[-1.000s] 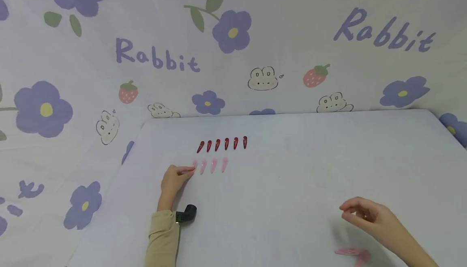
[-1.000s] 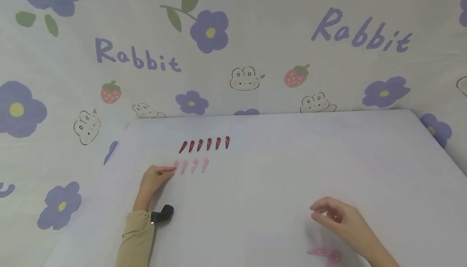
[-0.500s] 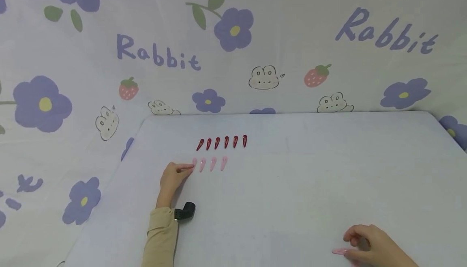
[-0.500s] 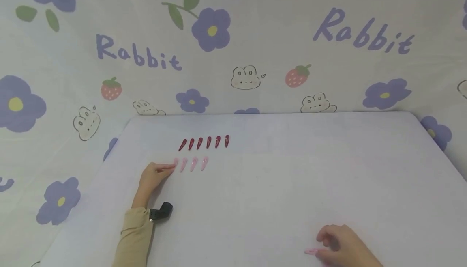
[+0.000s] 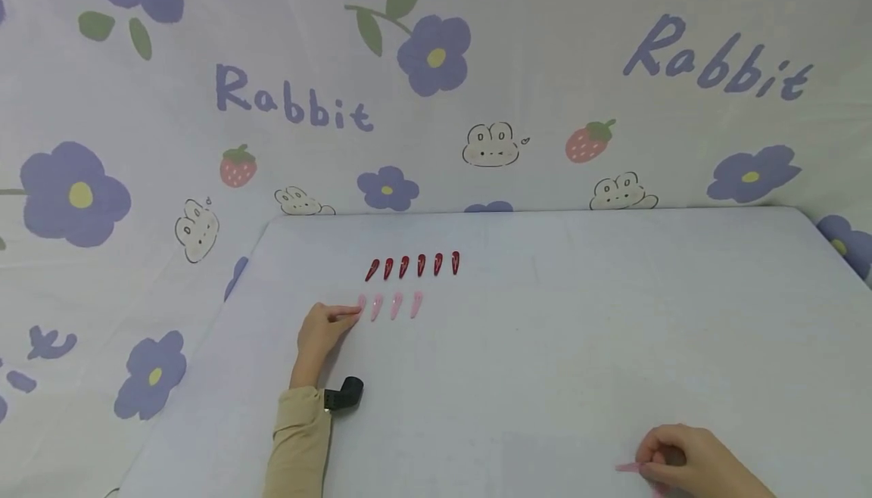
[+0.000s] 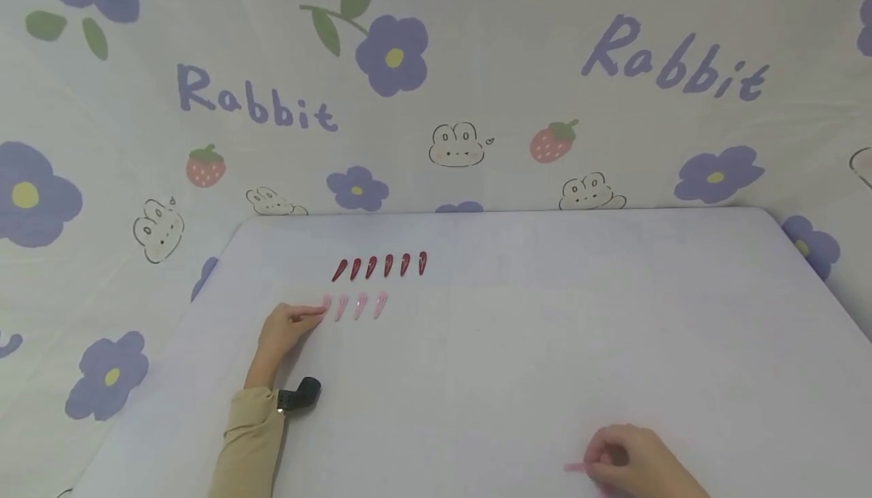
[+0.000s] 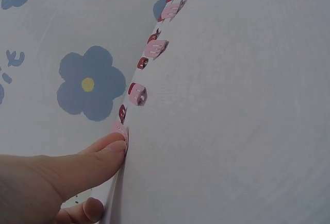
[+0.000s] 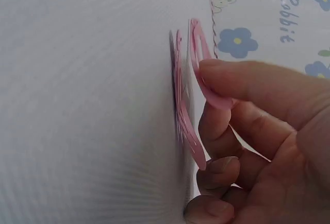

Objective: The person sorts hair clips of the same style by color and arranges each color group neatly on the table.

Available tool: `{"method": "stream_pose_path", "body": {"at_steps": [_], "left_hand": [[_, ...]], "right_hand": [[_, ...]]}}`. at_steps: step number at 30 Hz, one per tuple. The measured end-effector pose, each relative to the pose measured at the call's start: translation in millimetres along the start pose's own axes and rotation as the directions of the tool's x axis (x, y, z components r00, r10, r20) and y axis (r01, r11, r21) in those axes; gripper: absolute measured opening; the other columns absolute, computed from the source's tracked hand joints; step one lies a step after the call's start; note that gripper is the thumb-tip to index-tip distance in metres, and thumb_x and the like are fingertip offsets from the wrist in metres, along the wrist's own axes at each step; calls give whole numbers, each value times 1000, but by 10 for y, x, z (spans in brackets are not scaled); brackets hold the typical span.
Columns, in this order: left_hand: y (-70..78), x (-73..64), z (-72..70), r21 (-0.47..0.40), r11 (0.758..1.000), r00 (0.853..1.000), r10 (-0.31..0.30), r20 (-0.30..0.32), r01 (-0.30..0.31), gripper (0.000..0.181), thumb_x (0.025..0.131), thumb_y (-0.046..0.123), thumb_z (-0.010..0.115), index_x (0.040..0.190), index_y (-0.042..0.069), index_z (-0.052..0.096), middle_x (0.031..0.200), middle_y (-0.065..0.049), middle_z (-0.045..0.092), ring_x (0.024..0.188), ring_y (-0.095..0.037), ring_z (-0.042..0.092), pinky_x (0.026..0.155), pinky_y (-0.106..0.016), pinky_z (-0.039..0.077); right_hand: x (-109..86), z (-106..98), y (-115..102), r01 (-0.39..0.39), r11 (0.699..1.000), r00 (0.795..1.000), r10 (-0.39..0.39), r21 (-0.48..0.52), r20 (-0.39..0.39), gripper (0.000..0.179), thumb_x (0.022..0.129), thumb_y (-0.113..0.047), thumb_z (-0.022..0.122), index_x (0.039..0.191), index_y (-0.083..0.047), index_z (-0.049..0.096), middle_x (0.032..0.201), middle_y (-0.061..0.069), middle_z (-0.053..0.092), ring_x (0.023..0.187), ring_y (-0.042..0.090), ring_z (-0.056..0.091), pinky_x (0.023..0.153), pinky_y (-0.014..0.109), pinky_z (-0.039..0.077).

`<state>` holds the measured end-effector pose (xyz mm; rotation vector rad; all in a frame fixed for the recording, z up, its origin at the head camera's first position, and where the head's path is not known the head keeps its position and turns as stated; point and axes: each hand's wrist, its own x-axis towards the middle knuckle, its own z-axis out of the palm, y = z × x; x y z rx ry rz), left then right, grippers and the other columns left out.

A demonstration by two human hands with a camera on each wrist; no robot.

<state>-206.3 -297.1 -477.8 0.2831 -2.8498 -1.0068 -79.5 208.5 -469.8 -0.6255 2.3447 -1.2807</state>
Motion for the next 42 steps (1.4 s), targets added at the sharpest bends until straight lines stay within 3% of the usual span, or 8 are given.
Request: {"method": "stream_pose_path", "body": {"at_steps": [8, 14, 18, 21, 24, 35, 39, 42], "left_hand": [[-28, 13, 15, -4, 1000, 1000, 10, 3, -10, 20, 77, 21, 71, 95, 12, 72, 72, -4, 41, 64, -16, 34, 53, -29, 26], [-28, 32, 11, 1, 1000, 1000, 11, 10, -11, 22, 77, 22, 71, 95, 10, 72, 73, -5, 42, 65, -17, 35, 54, -29, 27], [-32, 32, 17, 7, 1000, 1000, 2, 14, -3, 22, 77, 22, 71, 96, 9, 72, 75, -5, 44, 66, -18, 36, 54, -29, 29], [-28, 25, 14, 7, 1000, 1000, 1, 15, -1, 22, 77, 22, 71, 95, 9, 72, 76, -6, 46, 66, -18, 37, 54, -30, 29], [-31, 27, 14, 7, 1000, 1000, -2, 19, 1, 22, 78, 23, 70, 95, 9, 72, 76, -6, 45, 66, -18, 37, 54, -30, 29], [-83, 54, 32, 18, 1000, 1000, 8, 16, -8, 22, 79, 24, 70, 95, 10, 72, 76, -7, 45, 66, -18, 37, 55, -30, 29], [-92, 60, 38, 18, 1000, 1000, 5, 14, -5, 22, 79, 25, 70, 95, 10, 72, 77, -7, 45, 66, -18, 37, 55, -30, 29], [-95, 60, 41, 16, 1000, 1000, 7, 16, -7, 22, 79, 25, 70, 95, 10, 72, 76, -6, 44, 66, -18, 36, 54, -29, 28]], "right_hand": [[11, 21, -30, 41, 999, 995, -43, -20, -94, 12, 82, 1, 58, 80, -11, 56, 69, -10, 53, 55, 5, 47, 49, 24, 39], [6, 1, -25, 22, 998, 997, -18, 52, -76, 9, 88, -3, 54, 92, -2, 61, 76, -4, 60, 59, 9, 51, 52, 25, 42], [20, 0, -52, -81, 993, 991, 89, 82, -98, 23, 89, -14, 56, 101, 5, 56, 85, 4, 59, 67, 8, 49, 56, 24, 43], [26, 1, -98, -201, 968, 971, 217, 150, -100, 25, 86, -18, 60, 96, 4, 54, 80, 6, 56, 63, 10, 49, 55, 26, 44], [19, -4, -114, -217, 959, 966, 237, 184, -98, 21, 84, -17, 63, 88, 2, 55, 73, 6, 56, 58, 14, 51, 53, 27, 44], [55, -43, -47, -146, 938, 989, 148, 314, 18, 23, 88, -14, 56, 91, 8, 57, 83, 9, 62, 64, 16, 56, 59, 29, 46], [83, -73, -62, -29, 974, 998, 42, 224, -51, 21, 91, -8, 51, 98, 11, 56, 86, 7, 62, 73, 12, 57, 65, 25, 46], [111, -98, -102, -29, 979, 993, 51, 201, -108, 20, 90, -8, 52, 99, 10, 53, 84, 6, 61, 73, 9, 55, 64, 23, 44]]}}
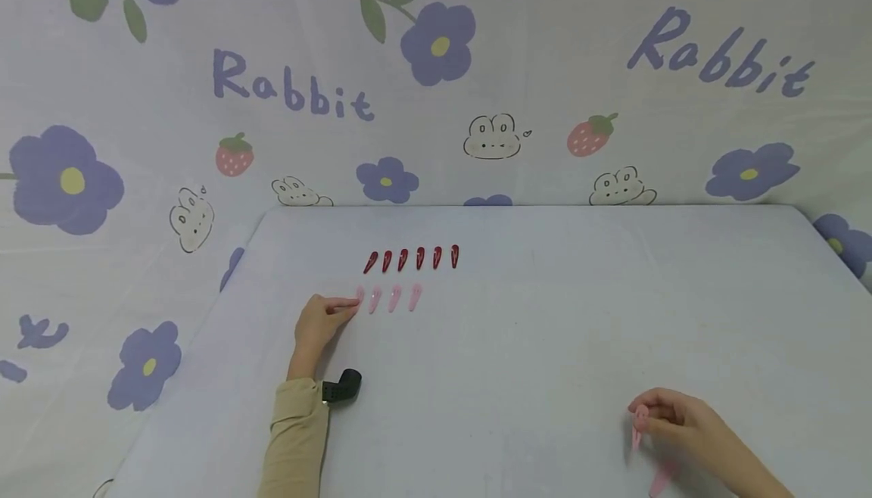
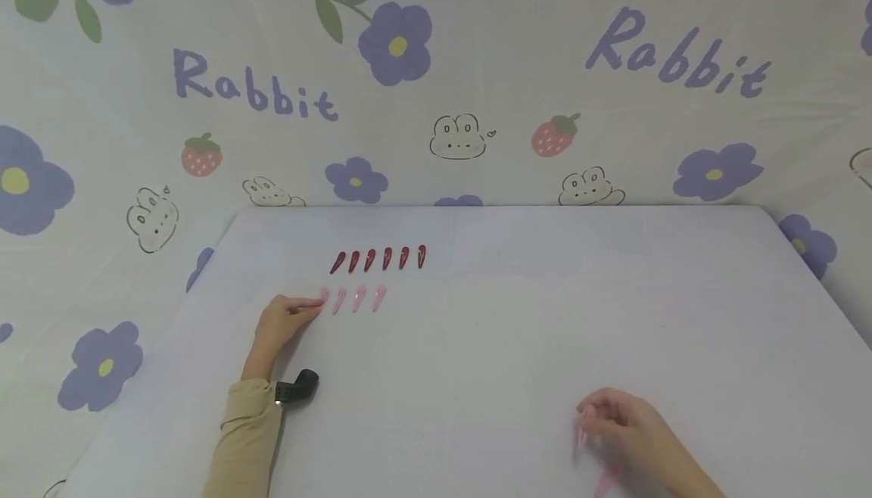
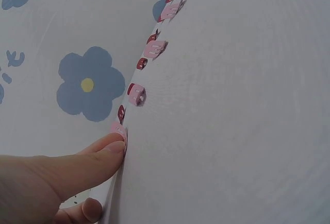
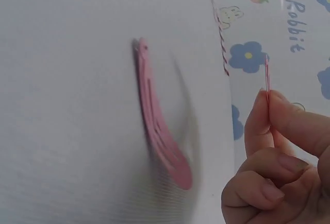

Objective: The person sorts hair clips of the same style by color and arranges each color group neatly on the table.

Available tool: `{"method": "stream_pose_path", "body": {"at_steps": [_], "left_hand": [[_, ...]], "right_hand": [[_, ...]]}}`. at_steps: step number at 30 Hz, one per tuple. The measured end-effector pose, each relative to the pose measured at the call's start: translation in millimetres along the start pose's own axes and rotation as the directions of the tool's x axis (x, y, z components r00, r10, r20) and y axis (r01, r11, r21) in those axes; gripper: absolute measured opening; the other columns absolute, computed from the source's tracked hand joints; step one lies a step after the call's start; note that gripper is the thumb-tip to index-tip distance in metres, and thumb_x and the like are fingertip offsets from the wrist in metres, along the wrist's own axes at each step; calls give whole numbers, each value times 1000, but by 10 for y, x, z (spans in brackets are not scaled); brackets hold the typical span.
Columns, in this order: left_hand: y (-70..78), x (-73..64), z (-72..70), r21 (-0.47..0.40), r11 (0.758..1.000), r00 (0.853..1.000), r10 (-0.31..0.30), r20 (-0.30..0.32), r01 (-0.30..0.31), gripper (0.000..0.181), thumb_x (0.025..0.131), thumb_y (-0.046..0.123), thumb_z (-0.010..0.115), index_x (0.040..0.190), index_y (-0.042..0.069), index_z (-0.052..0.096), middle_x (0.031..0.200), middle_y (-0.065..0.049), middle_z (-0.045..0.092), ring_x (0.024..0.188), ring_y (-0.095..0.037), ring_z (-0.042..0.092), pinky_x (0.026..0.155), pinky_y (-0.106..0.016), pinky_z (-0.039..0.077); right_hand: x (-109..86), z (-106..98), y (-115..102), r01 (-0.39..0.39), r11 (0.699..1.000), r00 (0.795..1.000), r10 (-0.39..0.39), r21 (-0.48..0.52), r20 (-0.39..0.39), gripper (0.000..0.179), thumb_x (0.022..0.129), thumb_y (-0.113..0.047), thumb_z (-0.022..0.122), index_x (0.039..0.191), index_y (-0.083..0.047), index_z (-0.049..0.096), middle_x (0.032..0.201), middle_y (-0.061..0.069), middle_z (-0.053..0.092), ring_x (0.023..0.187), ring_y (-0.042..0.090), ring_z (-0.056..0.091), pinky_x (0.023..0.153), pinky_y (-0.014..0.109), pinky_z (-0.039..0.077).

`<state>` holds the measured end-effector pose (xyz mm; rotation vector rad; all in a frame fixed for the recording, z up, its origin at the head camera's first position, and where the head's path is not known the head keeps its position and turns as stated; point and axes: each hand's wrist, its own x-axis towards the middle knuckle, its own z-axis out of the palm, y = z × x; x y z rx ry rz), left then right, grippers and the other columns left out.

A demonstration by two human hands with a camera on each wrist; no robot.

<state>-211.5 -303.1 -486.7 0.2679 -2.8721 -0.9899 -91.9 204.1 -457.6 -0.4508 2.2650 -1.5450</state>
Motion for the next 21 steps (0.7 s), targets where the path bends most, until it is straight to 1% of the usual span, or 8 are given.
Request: {"method": "stream_pose_path", "body": {"at_steps": [2, 4, 7, 10, 12, 14, 17, 21], "left_hand": [[-4, -1, -1, -4, 1000, 1000, 4, 1, -4, 22, 78, 24, 70, 95, 10, 72, 76, -6, 44, 65, -18, 36, 54, -29, 28], [-10, -2, -3, -10, 1000, 1000, 5, 3, -5, 22, 78, 24, 70, 95, 10, 72, 76, -7, 43, 65, -18, 36, 53, -29, 27], [-24, 5, 6, -13, 1000, 1000, 1, 2, -1, 22, 78, 25, 70, 95, 11, 72, 76, -6, 43, 65, -18, 35, 53, -29, 27], [-36, 10, 18, -12, 1000, 1000, -2, 1, 2, 22, 78, 25, 70, 95, 12, 72, 76, -6, 44, 65, -18, 36, 54, -29, 27], [-33, 6, 13, -13, 1000, 1000, -1, 1, 1, 22, 78, 24, 70, 95, 11, 72, 76, -6, 44, 65, -18, 36, 54, -30, 28], [-27, 0, 7, -15, 1000, 1000, -1, 2, 1, 22, 78, 24, 70, 95, 11, 72, 76, -7, 44, 66, -18, 36, 54, -30, 28], [-10, -8, -5, -13, 1000, 1000, -4, 3, 4, 22, 78, 24, 70, 95, 11, 72, 77, -7, 44, 66, -18, 36, 54, -30, 28], [4, -11, -20, -7, 1000, 1000, -4, 4, 4, 22, 78, 24, 70, 95, 11, 72, 76, -6, 45, 66, -18, 36, 54, -30, 29]], "right_hand": [[34, -5, -32, -16, 1000, 1000, 17, 10, -24, 17, 89, -8, 54, 95, 8, 52, 77, 4, 59, 64, 8, 50, 55, 25, 41], [70, -3, -53, -17, 1000, 999, 18, 25, -37, 13, 88, -7, 56, 89, 5, 51, 68, 1, 55, 58, 6, 44, 49, 27, 37], [133, 1, -61, 44, 999, 998, -43, 10, -39, 6, 86, -5, 58, 83, -3, 53, 59, 1, 50, 51, 4, 35, 41, 28, 30], [211, -14, -65, 125, 992, 992, -125, 5, -3, 8, 87, -2, 56, 84, -7, 51, 53, 3, 42, 46, 4, 28, 37, 28, 24], [284, -26, -82, 169, 986, 985, -169, 0, 32, 10, 88, 0, 53, 85, -8, 48, 53, 8, 44, 44, 5, 23, 35, 28, 21], [369, -40, -119, 203, 979, 977, -202, -18, 69, 10, 89, 2, 50, 86, -7, 46, 54, 8, 49, 43, 6, 21, 35, 26, 21], [505, -51, -204, 216, 975, 972, -210, -48, 109, 8, 91, 2, 47, 88, -5, 44, 61, 7, 59, 41, 8, 22, 35, 26, 23], [692, -40, -324, 203, 977, 971, -192, -71, 140, 7, 91, 2, 46, 88, -2, 42, 63, 5, 60, 41, 8, 23, 36, 25, 22]]}}
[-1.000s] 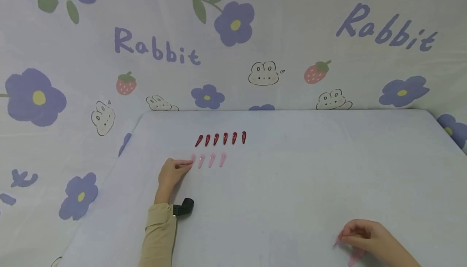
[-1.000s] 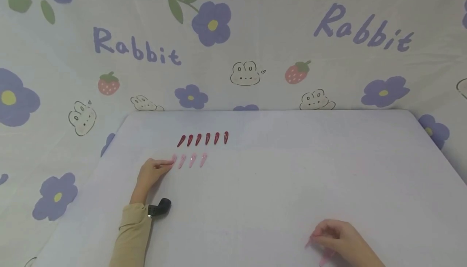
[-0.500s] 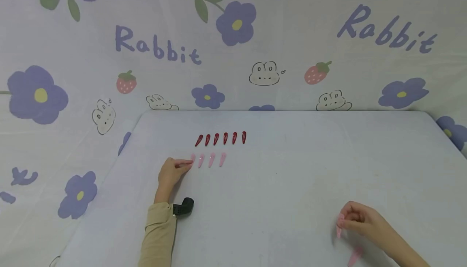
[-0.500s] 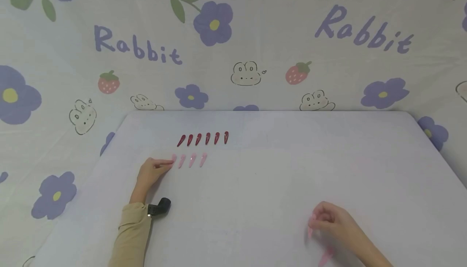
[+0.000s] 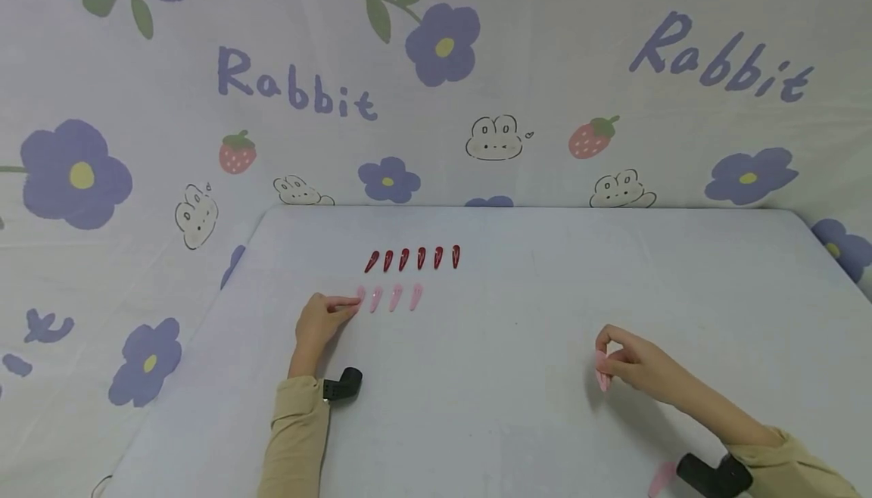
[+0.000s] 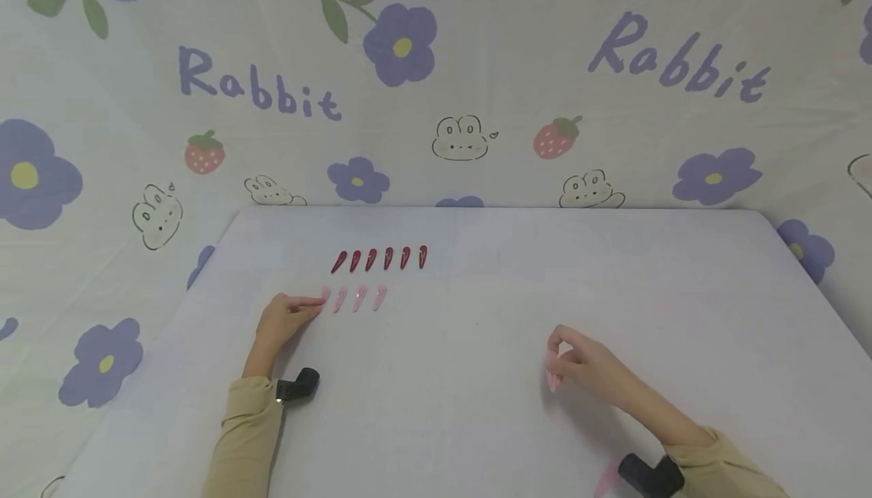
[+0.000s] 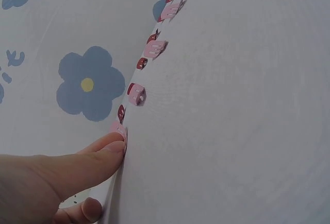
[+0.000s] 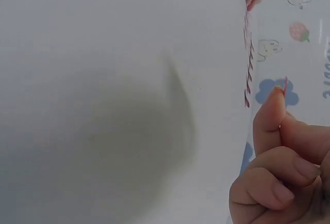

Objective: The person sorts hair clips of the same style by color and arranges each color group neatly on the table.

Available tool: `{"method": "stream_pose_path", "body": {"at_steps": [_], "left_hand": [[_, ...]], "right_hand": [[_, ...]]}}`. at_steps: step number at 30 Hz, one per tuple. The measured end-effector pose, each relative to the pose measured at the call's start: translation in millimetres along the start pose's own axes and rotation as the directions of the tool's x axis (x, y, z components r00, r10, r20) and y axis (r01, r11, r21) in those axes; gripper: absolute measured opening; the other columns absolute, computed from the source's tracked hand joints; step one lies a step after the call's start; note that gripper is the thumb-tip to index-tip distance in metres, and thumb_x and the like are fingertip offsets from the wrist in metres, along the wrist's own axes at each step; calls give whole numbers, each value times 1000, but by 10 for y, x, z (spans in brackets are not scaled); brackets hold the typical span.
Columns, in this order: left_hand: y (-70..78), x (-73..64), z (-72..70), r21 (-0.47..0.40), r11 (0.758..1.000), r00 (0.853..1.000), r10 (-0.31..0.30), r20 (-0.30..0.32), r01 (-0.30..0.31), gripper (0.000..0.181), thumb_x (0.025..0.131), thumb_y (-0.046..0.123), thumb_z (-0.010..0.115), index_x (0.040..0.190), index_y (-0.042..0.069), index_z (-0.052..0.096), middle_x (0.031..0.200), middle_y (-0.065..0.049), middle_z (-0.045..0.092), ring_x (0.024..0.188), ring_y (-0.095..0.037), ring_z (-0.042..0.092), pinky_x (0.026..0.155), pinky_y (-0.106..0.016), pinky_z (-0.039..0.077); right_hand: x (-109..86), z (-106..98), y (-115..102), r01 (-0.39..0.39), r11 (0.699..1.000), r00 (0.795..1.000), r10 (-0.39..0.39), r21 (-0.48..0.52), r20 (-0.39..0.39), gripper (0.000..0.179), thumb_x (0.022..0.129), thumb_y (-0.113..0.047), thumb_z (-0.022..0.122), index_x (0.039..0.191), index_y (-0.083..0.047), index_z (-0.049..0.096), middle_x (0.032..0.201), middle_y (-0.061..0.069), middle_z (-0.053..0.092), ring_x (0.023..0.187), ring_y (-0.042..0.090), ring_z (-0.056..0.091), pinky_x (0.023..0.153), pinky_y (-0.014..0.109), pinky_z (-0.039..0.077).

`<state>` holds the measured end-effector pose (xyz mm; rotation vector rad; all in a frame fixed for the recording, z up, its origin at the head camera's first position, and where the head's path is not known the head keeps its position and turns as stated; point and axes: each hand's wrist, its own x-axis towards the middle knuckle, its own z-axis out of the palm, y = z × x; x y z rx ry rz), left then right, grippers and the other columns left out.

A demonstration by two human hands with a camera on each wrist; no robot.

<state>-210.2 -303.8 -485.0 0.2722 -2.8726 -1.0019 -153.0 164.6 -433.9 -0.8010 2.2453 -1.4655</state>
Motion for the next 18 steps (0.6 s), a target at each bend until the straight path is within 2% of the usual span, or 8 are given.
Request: {"method": "stream_pose_path", "body": {"at_steps": [5, 9, 15, 18], "left_hand": [[20, -11, -6, -2, 1000, 1000, -3, -8, 3, 22, 78, 24, 70, 95, 10, 72, 77, -6, 45, 66, -18, 37, 55, -30, 30], [29, -19, 10, -13, 1000, 1000, 2, -12, -2, 21, 78, 24, 71, 94, 11, 72, 76, -6, 45, 67, -18, 38, 55, -30, 30], [30, -15, 23, -4, 1000, 1000, -3, -22, 3, 20, 77, 24, 71, 93, 12, 73, 76, -6, 46, 66, -18, 38, 55, -30, 30], [7, -3, 10, 9, 1000, 1000, -8, -27, 8, 20, 77, 25, 71, 94, 13, 73, 76, -5, 45, 66, -18, 38, 54, -30, 30]], "right_hand": [[285, 29, -60, -83, 996, 997, 83, -18, 8, 6, 90, -2, 50, 87, -3, 45, 62, 6, 60, 43, 6, 25, 39, 22, 21], [497, 69, -109, -151, 988, 988, 149, -33, -36, 8, 88, -6, 56, 87, -2, 49, 62, 8, 61, 45, 9, 28, 43, 23, 23], [771, 132, -189, -173, 984, 981, 169, -40, -95, 11, 85, -9, 61, 86, -3, 52, 62, 8, 61, 56, 24, 49, 55, 31, 30], [914, 189, -185, -179, 983, 979, 174, -32, -108, 10, 84, -8, 61, 85, -4, 52, 62, 8, 61, 64, 32, 54, 56, 32, 30]]}}
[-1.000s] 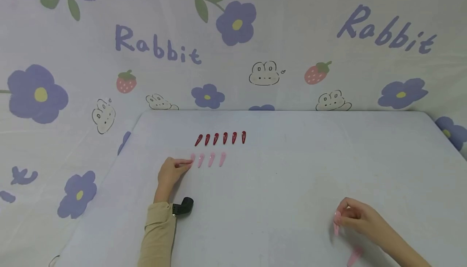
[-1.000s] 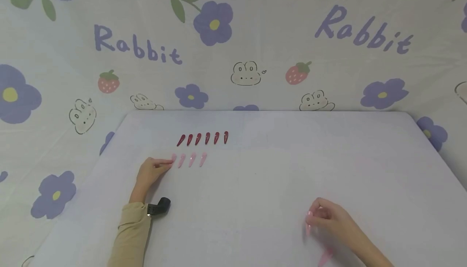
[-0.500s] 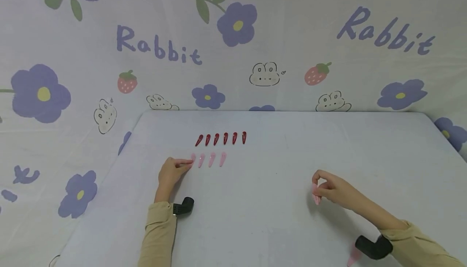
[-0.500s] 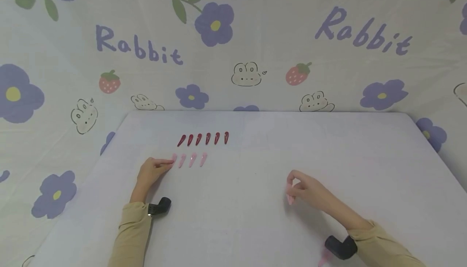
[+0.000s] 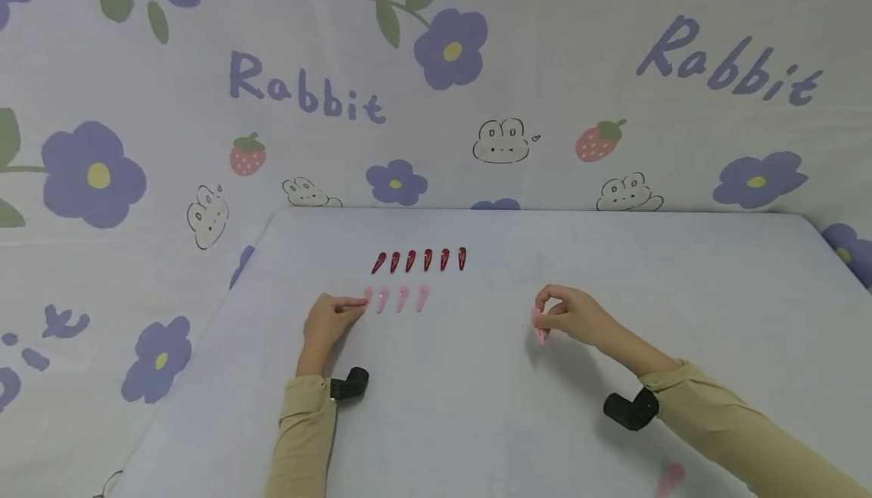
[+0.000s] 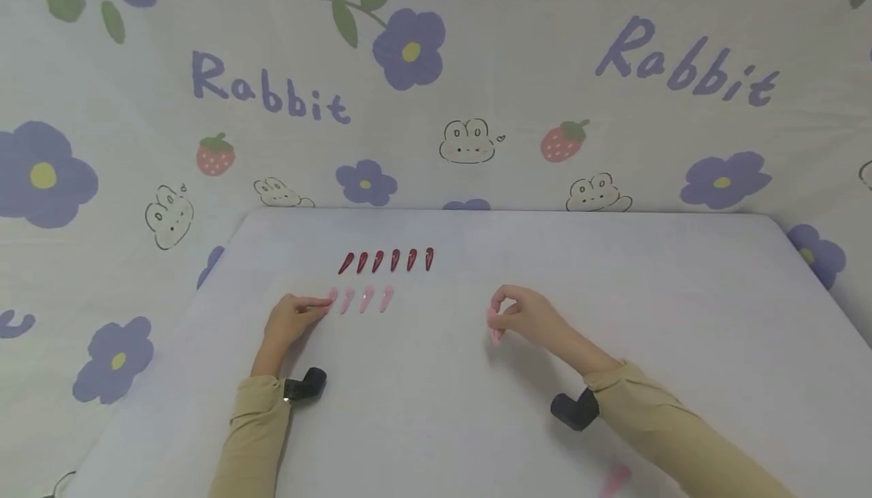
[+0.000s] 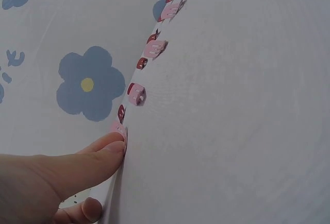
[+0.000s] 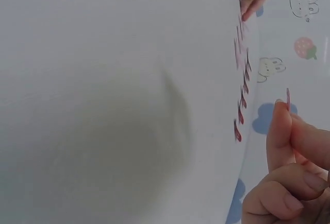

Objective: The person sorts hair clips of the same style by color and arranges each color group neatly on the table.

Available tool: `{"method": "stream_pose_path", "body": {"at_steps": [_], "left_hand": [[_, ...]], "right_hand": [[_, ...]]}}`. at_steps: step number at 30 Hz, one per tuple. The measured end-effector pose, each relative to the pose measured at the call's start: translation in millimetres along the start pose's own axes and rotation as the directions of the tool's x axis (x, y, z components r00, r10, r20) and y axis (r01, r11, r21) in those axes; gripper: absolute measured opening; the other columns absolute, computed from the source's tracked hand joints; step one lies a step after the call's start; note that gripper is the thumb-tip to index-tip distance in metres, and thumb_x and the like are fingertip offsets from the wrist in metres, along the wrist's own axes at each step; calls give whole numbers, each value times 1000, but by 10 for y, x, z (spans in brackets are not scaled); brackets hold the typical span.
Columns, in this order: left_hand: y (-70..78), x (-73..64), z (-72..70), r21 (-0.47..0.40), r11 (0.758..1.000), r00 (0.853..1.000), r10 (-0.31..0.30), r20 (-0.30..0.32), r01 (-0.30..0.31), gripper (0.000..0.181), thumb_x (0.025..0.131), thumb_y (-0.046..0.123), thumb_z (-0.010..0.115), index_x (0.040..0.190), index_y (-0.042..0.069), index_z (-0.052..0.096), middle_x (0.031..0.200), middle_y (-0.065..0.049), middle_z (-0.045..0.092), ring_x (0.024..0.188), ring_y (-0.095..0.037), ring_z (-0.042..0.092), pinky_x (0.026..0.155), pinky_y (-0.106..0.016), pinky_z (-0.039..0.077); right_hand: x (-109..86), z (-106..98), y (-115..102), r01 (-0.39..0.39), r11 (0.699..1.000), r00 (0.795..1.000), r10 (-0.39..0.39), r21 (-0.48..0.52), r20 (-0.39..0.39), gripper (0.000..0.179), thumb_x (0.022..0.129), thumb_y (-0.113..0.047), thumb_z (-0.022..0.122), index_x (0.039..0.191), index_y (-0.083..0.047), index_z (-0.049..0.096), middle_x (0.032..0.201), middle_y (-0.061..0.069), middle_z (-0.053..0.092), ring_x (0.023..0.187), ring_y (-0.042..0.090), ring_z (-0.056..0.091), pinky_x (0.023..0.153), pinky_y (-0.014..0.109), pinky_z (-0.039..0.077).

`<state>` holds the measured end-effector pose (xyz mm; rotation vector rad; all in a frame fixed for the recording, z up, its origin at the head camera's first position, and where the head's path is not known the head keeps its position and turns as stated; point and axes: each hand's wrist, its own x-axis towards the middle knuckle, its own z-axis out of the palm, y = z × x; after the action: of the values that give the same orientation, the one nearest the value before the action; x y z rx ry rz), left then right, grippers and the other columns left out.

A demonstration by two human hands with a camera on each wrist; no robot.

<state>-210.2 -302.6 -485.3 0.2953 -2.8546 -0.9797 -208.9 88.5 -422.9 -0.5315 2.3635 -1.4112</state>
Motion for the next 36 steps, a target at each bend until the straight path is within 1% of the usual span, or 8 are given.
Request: {"method": "stream_pose_path", "body": {"at_steps": [4, 7, 11, 18, 24, 26, 33, 36], "left_hand": [[-9, 9, 2, -2, 1000, 1000, 0, 1, 0, 20, 77, 25, 71, 93, 13, 73, 76, -5, 45, 66, -18, 38, 54, -30, 30], [2, 8, -8, -7, 1000, 1000, -5, 2, 5, 20, 77, 25, 71, 93, 13, 73, 76, -6, 45, 65, -18, 38, 54, -30, 29], [22, -2, -33, -9, 1000, 1000, -10, 0, 10, 20, 77, 25, 71, 93, 13, 73, 75, -6, 45, 65, -18, 37, 53, -30, 29], [36, -28, -49, 0, 1000, 1000, -2, 6, 2, 21, 77, 25, 71, 93, 12, 73, 74, -6, 44, 64, -18, 36, 53, -30, 28], [44, -33, -56, 6, 1000, 1000, 0, 9, 0, 21, 78, 25, 70, 94, 12, 72, 76, -6, 45, 64, -18, 36, 53, -30, 29], [46, -33, -62, 3, 1000, 1000, 2, 9, -2, 21, 78, 25, 70, 94, 12, 72, 77, -6, 45, 65, -18, 36, 54, -30, 29], [48, -31, -60, -9, 1000, 1000, 8, 9, -7, 20, 78, 24, 70, 94, 11, 73, 74, -6, 44, 65, -18, 36, 53, -30, 28], [47, -30, -50, -6, 1000, 1000, 8, 14, -8, 20, 78, 24, 70, 94, 11, 73, 73, -5, 43, 65, -18, 36, 53, -30, 28]], "right_hand": [[156, 96, -2, -47, 999, 999, 47, -4, -15, 9, 84, -9, 61, 84, -5, 52, 63, 6, 62, 49, 19, 42, 47, 27, 26], [266, 169, -42, -81, 997, 996, 80, -20, -35, 9, 84, -10, 61, 85, -6, 53, 63, 4, 62, 46, 11, 30, 43, 25, 24], [423, 285, -103, -99, 995, 993, 98, -15, -59, 10, 83, -10, 63, 87, -6, 55, 63, 4, 62, 47, 11, 30, 43, 25, 24], [675, 506, -170, -158, 985, 984, 163, 66, -74, 12, 80, -9, 65, 90, -6, 57, 63, 3, 60, 44, 11, 26, 40, 24, 23], [851, 658, -175, -181, 980, 977, 189, 88, -96, 16, 77, -5, 65, 91, -5, 58, 57, 0, 45, 43, 9, 26, 42, 23, 24], [902, 696, -163, -185, 978, 974, 195, 97, -112, 17, 76, -4, 65, 91, -4, 58, 61, 2, 42, 43, 9, 27, 42, 23, 25], [1002, 823, -98, -219, 967, 956, 240, 130, -170, 16, 76, -4, 64, 89, -6, 56, 94, 10, 51, 49, 12, 32, 44, 23, 28], [1022, 881, -96, -228, 965, 950, 249, 127, -187, 15, 76, -4, 65, 88, -5, 55, 96, 11, 52, 52, 13, 35, 45, 24, 29]]}}
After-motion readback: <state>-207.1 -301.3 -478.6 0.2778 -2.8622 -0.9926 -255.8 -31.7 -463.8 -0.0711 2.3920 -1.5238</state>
